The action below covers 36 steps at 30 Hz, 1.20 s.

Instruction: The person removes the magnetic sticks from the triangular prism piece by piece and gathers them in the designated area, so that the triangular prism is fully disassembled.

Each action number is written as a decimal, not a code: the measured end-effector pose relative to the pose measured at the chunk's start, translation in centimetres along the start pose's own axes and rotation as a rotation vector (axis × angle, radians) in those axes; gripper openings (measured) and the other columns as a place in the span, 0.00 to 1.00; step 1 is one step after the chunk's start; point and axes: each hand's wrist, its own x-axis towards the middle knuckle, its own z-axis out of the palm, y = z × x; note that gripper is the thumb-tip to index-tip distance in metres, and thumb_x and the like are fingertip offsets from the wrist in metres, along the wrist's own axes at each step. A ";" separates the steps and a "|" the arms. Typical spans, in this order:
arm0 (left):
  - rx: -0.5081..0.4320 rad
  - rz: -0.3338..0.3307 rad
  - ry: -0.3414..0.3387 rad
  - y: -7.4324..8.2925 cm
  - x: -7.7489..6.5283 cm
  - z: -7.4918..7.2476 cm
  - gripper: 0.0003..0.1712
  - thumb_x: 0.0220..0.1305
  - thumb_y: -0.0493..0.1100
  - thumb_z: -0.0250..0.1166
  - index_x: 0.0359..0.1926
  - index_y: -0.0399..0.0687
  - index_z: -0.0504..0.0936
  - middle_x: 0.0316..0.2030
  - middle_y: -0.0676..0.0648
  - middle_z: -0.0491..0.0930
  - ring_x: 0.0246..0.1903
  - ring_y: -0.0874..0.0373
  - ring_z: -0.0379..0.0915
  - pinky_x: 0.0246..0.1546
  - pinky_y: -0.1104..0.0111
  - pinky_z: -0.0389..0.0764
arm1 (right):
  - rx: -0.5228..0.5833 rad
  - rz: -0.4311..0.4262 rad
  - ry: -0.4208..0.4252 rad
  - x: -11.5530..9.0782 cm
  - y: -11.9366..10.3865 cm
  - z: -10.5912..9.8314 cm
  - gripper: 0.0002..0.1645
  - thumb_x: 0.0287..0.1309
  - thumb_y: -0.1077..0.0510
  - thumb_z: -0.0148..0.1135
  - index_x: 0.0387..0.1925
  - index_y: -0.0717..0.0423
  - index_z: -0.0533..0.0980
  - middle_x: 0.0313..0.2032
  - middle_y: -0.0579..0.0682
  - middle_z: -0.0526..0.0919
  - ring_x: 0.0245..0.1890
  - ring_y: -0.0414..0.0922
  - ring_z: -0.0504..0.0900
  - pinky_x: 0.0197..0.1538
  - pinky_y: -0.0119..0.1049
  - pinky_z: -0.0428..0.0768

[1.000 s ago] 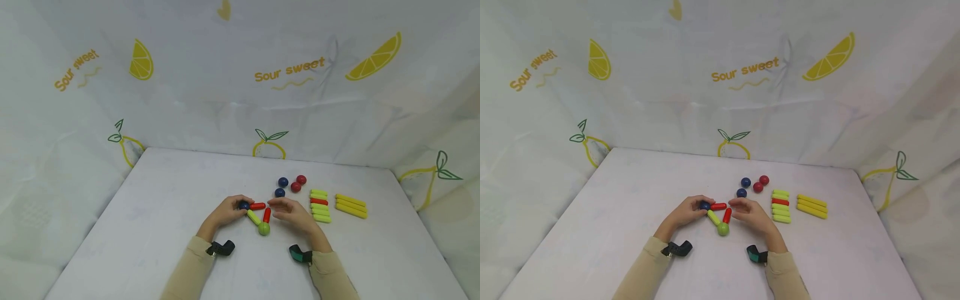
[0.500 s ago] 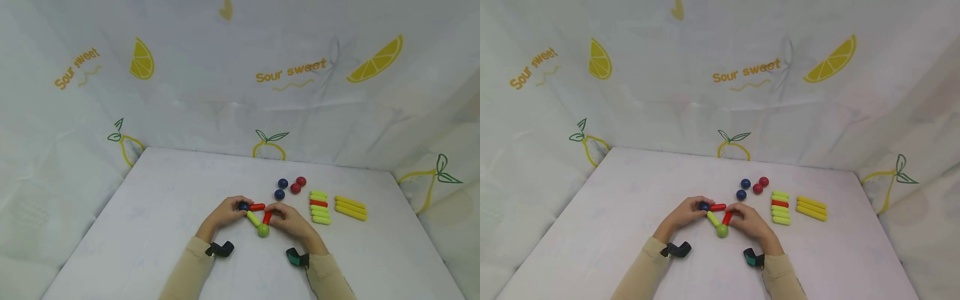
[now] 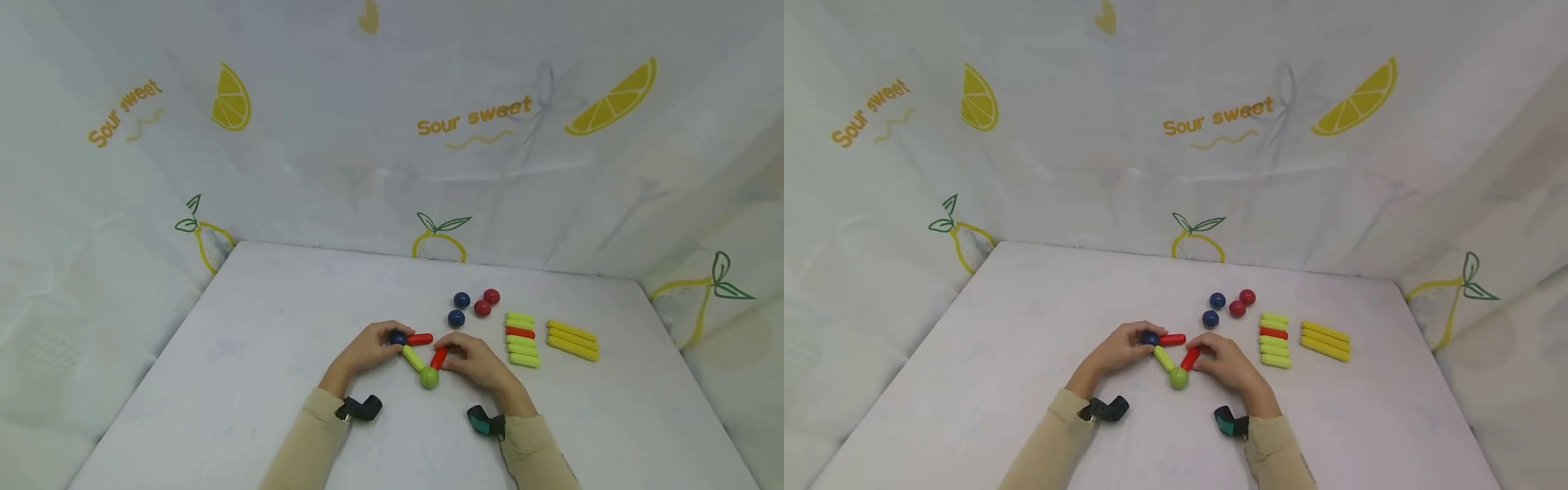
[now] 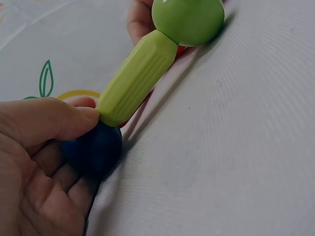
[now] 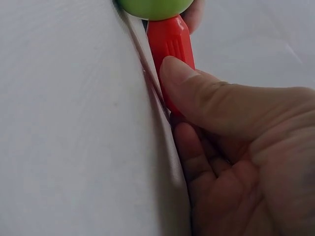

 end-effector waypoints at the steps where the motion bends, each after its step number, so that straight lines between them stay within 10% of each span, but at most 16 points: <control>1: -0.002 -0.002 0.000 -0.1 0.0 0.0 0.18 0.62 0.33 0.59 0.52 0.50 0.80 0.55 0.49 0.78 0.59 0.55 0.68 0.62 0.58 0.69 | 0.004 -0.001 0.003 0.0 0.0 0.0 0.16 0.55 0.59 0.66 0.48 0.49 0.78 0.48 0.47 0.80 0.50 0.47 0.75 0.59 0.45 0.75; 10: -0.030 0.025 -0.015 -0.3 0.2 -0.2 0.18 0.62 0.32 0.59 0.53 0.47 0.79 0.55 0.48 0.78 0.60 0.55 0.68 0.63 0.59 0.68 | 0.027 -0.059 0.085 0.0 0.1 -0.2 0.16 0.52 0.58 0.69 0.43 0.55 0.78 0.40 0.47 0.81 0.39 0.40 0.77 0.45 0.28 0.78; 21: -0.017 -0.028 -0.026 0.6 -0.1 -0.1 0.19 0.63 0.32 0.59 0.54 0.46 0.79 0.56 0.46 0.77 0.60 0.52 0.67 0.64 0.55 0.67 | 0.062 0.181 0.220 -0.5 -0.3 -0.7 0.14 0.55 0.57 0.67 0.45 0.50 0.78 0.44 0.48 0.81 0.43 0.44 0.80 0.49 0.34 0.81; 28: -0.068 0.004 -0.036 -0.1 0.3 -0.3 0.19 0.62 0.32 0.60 0.54 0.47 0.78 0.56 0.48 0.77 0.61 0.54 0.68 0.65 0.60 0.66 | 0.017 0.102 0.338 -2.3 -1.0 -3.4 0.18 0.56 0.57 0.67 0.48 0.58 0.78 0.46 0.54 0.82 0.45 0.48 0.81 0.48 0.27 0.80; 36: -0.047 0.022 -0.039 -0.3 0.1 -0.5 0.18 0.61 0.32 0.60 0.53 0.45 0.79 0.55 0.48 0.78 0.61 0.54 0.68 0.64 0.63 0.67 | -0.039 0.238 0.417 -7.1 0.3 -6.7 0.24 0.56 0.49 0.66 0.49 0.60 0.76 0.48 0.59 0.80 0.37 0.25 0.75 0.41 0.16 0.76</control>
